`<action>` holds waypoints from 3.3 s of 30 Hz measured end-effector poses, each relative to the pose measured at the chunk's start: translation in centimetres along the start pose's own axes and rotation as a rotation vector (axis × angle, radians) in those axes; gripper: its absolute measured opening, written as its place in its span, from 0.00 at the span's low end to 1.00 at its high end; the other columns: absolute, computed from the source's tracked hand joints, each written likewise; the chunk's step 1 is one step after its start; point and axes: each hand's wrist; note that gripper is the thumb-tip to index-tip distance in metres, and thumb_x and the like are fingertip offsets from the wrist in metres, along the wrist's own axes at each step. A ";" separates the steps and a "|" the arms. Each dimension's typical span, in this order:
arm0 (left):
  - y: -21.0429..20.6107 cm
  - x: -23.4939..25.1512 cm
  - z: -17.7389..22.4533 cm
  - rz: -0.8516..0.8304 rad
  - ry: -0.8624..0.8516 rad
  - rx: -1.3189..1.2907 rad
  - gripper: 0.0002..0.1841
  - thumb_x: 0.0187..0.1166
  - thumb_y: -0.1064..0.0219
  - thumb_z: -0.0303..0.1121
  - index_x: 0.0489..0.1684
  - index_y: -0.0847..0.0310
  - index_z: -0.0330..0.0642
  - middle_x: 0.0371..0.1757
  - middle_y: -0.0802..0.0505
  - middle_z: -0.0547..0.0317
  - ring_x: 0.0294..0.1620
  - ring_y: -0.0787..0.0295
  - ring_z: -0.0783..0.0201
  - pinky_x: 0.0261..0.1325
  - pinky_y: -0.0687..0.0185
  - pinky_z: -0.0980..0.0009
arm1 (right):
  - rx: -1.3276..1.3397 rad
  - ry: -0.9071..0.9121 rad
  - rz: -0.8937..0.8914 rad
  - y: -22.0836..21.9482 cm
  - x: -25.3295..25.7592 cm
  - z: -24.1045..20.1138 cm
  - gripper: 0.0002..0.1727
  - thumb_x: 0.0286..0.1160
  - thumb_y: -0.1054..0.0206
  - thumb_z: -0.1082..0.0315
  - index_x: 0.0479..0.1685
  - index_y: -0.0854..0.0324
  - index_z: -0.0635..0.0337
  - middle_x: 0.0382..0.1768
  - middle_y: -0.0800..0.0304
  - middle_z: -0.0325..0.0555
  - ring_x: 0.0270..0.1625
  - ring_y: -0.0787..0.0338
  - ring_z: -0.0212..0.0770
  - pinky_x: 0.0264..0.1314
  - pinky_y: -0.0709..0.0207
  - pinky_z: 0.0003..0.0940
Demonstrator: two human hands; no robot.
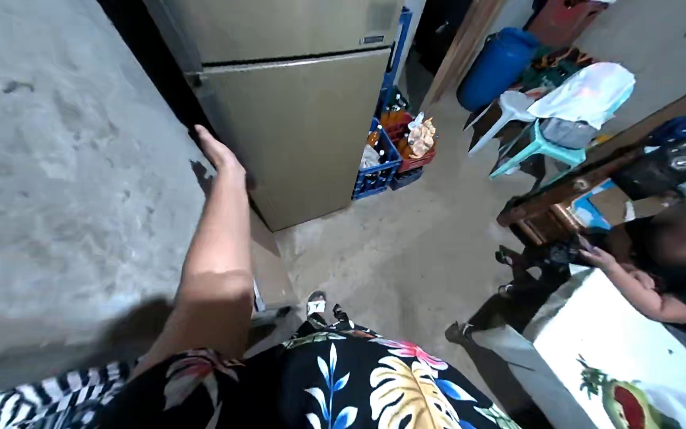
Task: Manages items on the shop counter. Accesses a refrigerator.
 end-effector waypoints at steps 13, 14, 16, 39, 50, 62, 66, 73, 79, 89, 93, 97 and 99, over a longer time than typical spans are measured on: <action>-2.0 8.5 -1.1 -0.044 -0.245 0.203 0.40 0.91 0.77 0.62 0.94 0.51 0.44 0.93 0.38 0.51 0.92 0.44 0.65 0.92 0.45 0.63 | 0.079 0.012 -0.225 -3.5 11.2 -3.8 0.21 0.80 0.33 0.68 0.70 0.18 0.64 0.62 0.10 0.59 0.60 0.08 0.50 0.69 0.17 0.49; -1.9 8.3 -1.3 -0.049 -0.266 0.186 0.40 0.91 0.78 0.61 0.94 0.51 0.43 0.92 0.37 0.51 0.91 0.42 0.66 0.91 0.44 0.64 | 0.071 0.006 -0.232 -3.2 11.4 -4.6 0.20 0.80 0.33 0.68 0.69 0.18 0.64 0.62 0.10 0.59 0.60 0.08 0.50 0.69 0.17 0.49; -1.6 7.5 -1.7 -0.058 -0.298 0.162 0.39 0.92 0.79 0.59 0.94 0.52 0.42 0.93 0.39 0.50 0.91 0.43 0.66 0.92 0.45 0.65 | 0.054 -0.009 -0.260 -1.4 10.8 -8.6 0.20 0.84 0.36 0.69 0.71 0.19 0.65 0.64 0.12 0.61 0.61 0.09 0.52 0.70 0.19 0.50; 15.1 -28.7 -19.0 -0.679 -0.031 0.580 0.22 0.90 0.53 0.38 0.64 0.17 0.32 0.65 0.15 0.40 0.62 0.14 0.57 0.68 0.17 0.62 | 0.661 0.836 -0.219 8.2 3.9 -44.6 0.28 0.95 0.65 0.58 0.66 0.24 0.68 0.52 0.12 0.45 0.54 0.12 0.34 0.63 0.18 0.35; 21.0 -33.8 -18.4 -0.630 0.084 0.573 0.23 0.90 0.46 0.39 0.75 0.27 0.33 0.69 0.15 0.44 0.61 0.13 0.61 0.66 0.17 0.64 | 1.098 0.788 -0.085 12.5 4.5 -39.6 0.25 0.94 0.68 0.53 0.67 0.28 0.50 0.53 0.10 0.41 0.56 0.10 0.38 0.59 0.14 0.45; 25.0 -34.0 -16.7 -0.920 -0.064 0.855 0.19 0.89 0.43 0.36 0.71 0.21 0.35 0.66 0.12 0.41 0.63 0.11 0.52 0.71 0.19 0.54 | 1.176 0.888 0.359 15.7 6.6 -38.6 0.40 0.92 0.80 0.39 0.88 0.43 0.55 0.78 0.24 0.53 0.78 0.22 0.47 0.77 0.25 0.55; 26.8 -34.8 -16.2 -0.984 0.080 0.934 0.20 0.89 0.42 0.34 0.73 0.23 0.32 0.68 0.13 0.38 0.65 0.12 0.45 0.73 0.22 0.49 | 1.230 0.897 0.321 16.1 6.7 -38.5 0.42 0.89 0.81 0.36 0.85 0.40 0.55 0.73 0.21 0.53 0.75 0.19 0.47 0.74 0.22 0.55; 28.1 -34.8 -16.1 -1.017 0.030 1.003 0.19 0.89 0.42 0.35 0.71 0.19 0.35 0.66 0.11 0.41 0.63 0.11 0.47 0.72 0.21 0.48 | 1.244 0.922 0.336 15.9 6.6 -38.8 0.41 0.91 0.80 0.38 0.86 0.41 0.56 0.75 0.22 0.51 0.76 0.20 0.44 0.77 0.24 0.51; 26.3 -33.1 -17.4 -0.881 -0.238 0.771 0.13 0.83 0.37 0.29 0.59 0.12 0.36 0.54 0.07 0.45 0.52 0.08 0.60 0.62 0.13 0.64 | 1.252 0.876 0.390 16.5 7.5 -38.7 0.41 0.91 0.80 0.39 0.84 0.38 0.56 0.73 0.20 0.51 0.74 0.19 0.44 0.74 0.22 0.51; 9.6 -23.8 -15.1 -0.798 -0.153 1.015 0.16 0.85 0.39 0.33 0.61 0.14 0.33 0.60 0.09 0.41 0.59 0.09 0.53 0.68 0.16 0.55 | 1.207 0.727 0.459 18.1 8.7 -37.7 0.36 0.93 0.81 0.51 0.89 0.52 0.66 0.76 0.28 0.56 0.74 0.22 0.39 0.76 0.25 0.39; 0.9 -19.6 -11.5 -0.804 -0.052 0.977 0.16 0.88 0.41 0.34 0.64 0.16 0.34 0.58 0.08 0.46 0.57 0.11 0.59 0.67 0.18 0.59 | 1.218 0.719 0.447 18.5 9.8 -36.6 0.30 0.92 0.74 0.54 0.78 0.44 0.68 0.55 0.19 0.45 0.56 0.13 0.31 0.61 0.17 0.32; -6.1 -13.3 -11.7 -0.839 -0.024 0.673 0.12 0.86 0.41 0.26 0.58 0.18 0.27 0.50 0.08 0.48 0.44 0.10 0.67 0.54 0.13 0.69 | 1.297 0.900 0.287 19.6 12.7 -34.9 0.26 0.91 0.67 0.51 0.51 0.25 0.55 0.38 0.08 0.32 0.38 0.08 0.29 0.47 0.11 0.28; -10.9 -9.6 -11.5 -0.815 -0.001 0.631 0.12 0.87 0.40 0.26 0.58 0.19 0.26 0.50 0.09 0.47 0.41 0.11 0.68 0.49 0.13 0.70 | 1.372 0.856 0.211 20.5 12.6 -35.1 0.31 0.94 0.76 0.53 0.47 0.24 0.54 0.33 0.08 0.31 0.33 0.09 0.26 0.41 0.12 0.23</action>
Point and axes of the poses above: each hand's wrist, its own x-axis towards the middle knuckle, its own y-axis out of the back of the hand, z = x × y
